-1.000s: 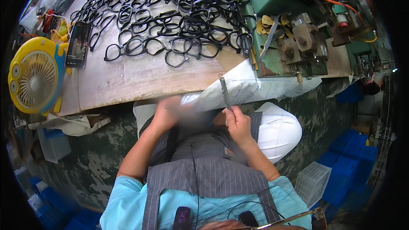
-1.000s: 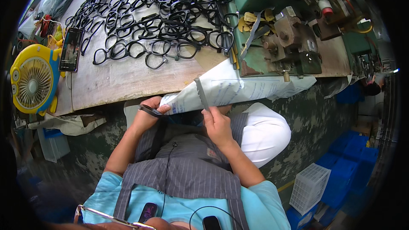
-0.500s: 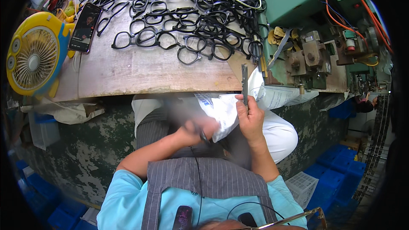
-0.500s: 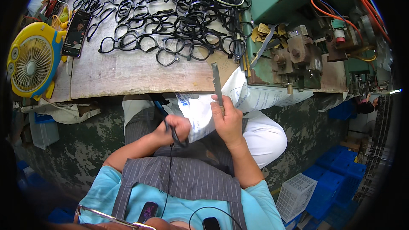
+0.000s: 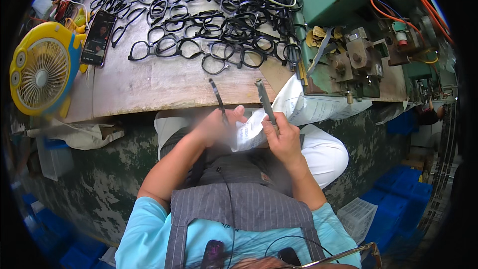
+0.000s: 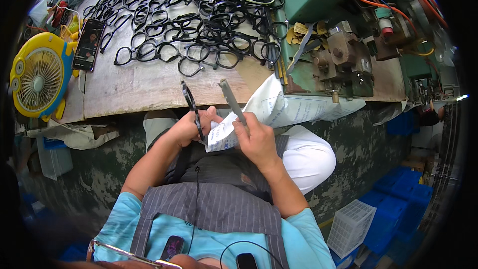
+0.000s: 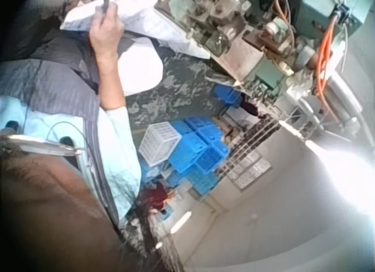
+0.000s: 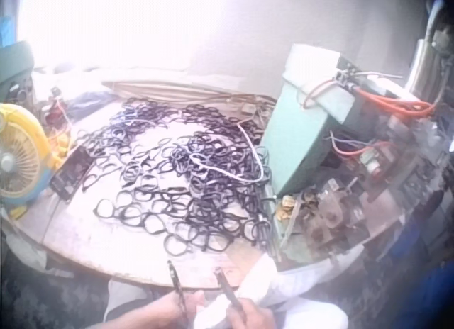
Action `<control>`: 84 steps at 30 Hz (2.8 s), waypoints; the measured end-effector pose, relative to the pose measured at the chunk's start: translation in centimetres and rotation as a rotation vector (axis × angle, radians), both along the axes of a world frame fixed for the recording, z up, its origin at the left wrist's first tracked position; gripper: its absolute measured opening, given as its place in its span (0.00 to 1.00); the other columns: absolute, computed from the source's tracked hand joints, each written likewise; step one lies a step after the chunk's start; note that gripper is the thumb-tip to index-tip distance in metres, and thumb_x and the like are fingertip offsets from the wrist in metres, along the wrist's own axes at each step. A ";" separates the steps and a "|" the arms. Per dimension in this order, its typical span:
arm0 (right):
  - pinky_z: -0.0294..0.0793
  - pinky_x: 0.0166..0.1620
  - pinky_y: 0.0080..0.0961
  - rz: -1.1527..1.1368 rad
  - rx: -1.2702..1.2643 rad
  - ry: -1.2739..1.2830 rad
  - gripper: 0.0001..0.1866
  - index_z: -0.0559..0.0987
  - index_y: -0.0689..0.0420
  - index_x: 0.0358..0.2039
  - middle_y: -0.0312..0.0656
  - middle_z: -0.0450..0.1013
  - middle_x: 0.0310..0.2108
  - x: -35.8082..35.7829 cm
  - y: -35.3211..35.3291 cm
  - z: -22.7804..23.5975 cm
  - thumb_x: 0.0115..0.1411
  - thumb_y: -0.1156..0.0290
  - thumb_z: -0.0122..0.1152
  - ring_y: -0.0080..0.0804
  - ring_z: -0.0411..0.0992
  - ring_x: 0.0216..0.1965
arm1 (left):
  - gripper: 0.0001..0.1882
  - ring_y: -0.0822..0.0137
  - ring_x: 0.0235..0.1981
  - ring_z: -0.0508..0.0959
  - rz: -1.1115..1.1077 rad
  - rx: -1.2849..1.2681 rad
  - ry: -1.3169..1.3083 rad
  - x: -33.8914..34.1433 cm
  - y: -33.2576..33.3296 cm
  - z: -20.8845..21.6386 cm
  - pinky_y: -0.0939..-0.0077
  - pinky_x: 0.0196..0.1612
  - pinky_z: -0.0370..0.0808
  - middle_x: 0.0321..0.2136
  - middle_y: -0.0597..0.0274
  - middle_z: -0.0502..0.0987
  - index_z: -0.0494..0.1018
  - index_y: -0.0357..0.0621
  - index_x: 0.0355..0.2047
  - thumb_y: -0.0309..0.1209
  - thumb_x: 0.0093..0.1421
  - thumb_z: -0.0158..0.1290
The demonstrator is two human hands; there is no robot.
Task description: The person writes on a notepad, then picks up a pair of eyeglasses and uses a metal file to smooth the frame. The person repeats this filing process on several pairs of eyeglasses, placing each finished pair back on the table.
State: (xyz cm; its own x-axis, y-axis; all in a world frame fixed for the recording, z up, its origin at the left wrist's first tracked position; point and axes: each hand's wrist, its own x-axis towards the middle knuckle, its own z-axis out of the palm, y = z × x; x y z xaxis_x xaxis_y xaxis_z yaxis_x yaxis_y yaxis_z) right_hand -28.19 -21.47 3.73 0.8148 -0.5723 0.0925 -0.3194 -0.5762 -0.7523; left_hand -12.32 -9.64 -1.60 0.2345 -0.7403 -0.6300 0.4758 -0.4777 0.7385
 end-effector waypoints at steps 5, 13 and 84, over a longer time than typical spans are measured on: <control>0.75 0.30 0.34 -0.040 0.030 -0.061 0.11 0.74 0.59 0.41 0.49 0.78 0.29 -0.8 0.3 0.1 0.59 0.70 0.59 0.45 0.78 0.28 | 0.27 0.67 0.24 0.74 -0.373 -0.078 -0.158 -0.4 -1.1 1.6 0.71 0.31 0.71 0.22 0.60 0.76 0.77 0.37 0.29 0.54 0.60 0.53; 0.65 0.23 0.20 -0.106 -0.006 -0.162 0.10 0.77 0.59 0.40 0.36 0.69 0.15 -2.2 0.3 -0.8 0.62 0.68 0.59 0.21 0.66 0.16 | 0.22 0.55 0.33 0.80 -0.663 -0.319 -1.084 1.0 -2.3 -1.5 0.65 0.36 0.75 0.30 0.49 0.80 0.73 0.44 0.45 0.47 0.58 0.54; 0.71 0.28 0.25 -0.074 0.460 0.096 0.17 0.72 0.62 0.51 0.42 0.72 0.19 -2.0 1.7 -3.4 0.66 0.65 0.49 0.29 0.73 0.20 | 0.17 0.76 0.22 0.71 0.571 -0.200 -0.002 -2.3 1.4 -5.5 0.82 0.27 0.69 0.29 0.62 0.77 0.75 0.36 0.34 0.40 0.66 0.49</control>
